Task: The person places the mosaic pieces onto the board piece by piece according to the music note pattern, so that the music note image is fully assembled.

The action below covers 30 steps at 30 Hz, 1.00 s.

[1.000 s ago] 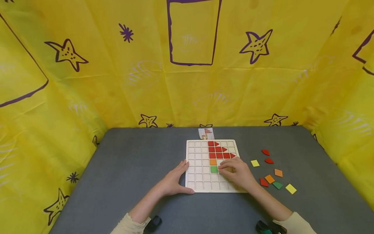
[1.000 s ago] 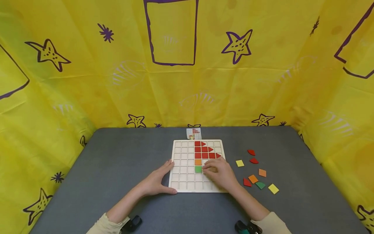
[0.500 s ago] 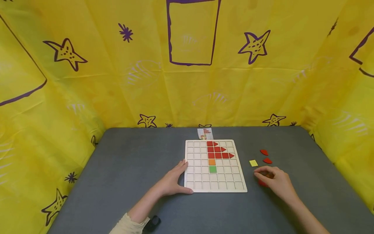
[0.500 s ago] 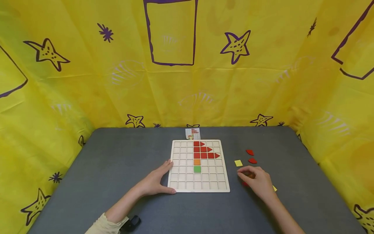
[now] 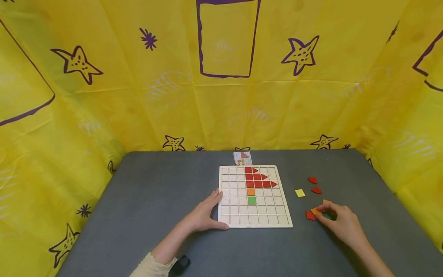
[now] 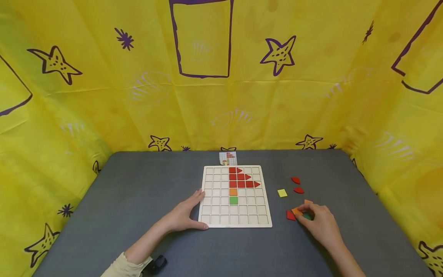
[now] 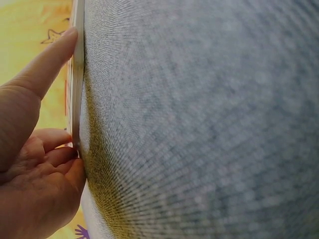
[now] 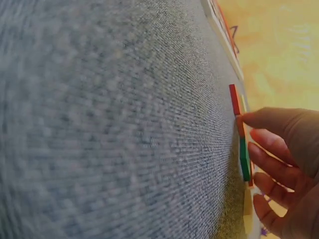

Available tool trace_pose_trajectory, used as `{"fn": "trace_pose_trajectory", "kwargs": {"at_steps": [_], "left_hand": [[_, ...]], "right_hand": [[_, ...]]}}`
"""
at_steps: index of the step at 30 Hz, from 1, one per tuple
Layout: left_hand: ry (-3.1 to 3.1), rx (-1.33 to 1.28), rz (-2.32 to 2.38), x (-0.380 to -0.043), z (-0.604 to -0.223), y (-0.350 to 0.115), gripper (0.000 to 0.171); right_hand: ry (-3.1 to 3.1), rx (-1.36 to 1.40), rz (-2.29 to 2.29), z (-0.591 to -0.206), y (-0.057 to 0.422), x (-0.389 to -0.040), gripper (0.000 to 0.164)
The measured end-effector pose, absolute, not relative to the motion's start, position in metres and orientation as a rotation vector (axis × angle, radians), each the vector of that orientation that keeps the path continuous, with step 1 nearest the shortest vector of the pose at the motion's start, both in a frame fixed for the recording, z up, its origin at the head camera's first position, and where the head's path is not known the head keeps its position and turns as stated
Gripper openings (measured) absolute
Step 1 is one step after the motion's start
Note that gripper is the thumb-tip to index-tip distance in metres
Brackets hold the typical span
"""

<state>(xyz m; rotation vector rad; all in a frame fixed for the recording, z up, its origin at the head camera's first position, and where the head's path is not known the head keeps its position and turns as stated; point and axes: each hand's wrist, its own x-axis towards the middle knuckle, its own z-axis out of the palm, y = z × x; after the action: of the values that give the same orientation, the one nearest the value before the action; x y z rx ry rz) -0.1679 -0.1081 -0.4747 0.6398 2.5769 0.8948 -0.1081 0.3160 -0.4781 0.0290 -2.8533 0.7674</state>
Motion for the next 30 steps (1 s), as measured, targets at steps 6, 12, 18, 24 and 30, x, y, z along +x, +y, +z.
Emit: {"fn": "trace_pose_trajectory", "kwargs": {"at_steps": [6,12,18,24,30], "left_hand": [[2.571,0.634,0.900,-0.168,-0.474,-0.108,0.108],[2.564,0.618,0.904,-0.167,-0.473,-0.108,0.108],[2.568,0.611,0.901,-0.167,-0.472,-0.109,0.108],[2.562,0.616,0.908,-0.167,-0.471,-0.109,0.107],[2.568,0.624,0.893,-0.167,-0.473,-0.109,0.108]], "right_hand": [[-2.901,0.033,0.767,-0.475,0.312,-0.109,0.022],[-2.860,-0.027,0.809,-0.475,0.306,-0.112,0.026],[-2.855,-0.128,1.009,-0.470,0.287,-0.119,0.034],[-2.807,-0.102,1.274,-0.470,0.256,-0.125,0.032],[-2.800,-0.021,1.381,-0.474,0.228,-0.134,0.027]]}}
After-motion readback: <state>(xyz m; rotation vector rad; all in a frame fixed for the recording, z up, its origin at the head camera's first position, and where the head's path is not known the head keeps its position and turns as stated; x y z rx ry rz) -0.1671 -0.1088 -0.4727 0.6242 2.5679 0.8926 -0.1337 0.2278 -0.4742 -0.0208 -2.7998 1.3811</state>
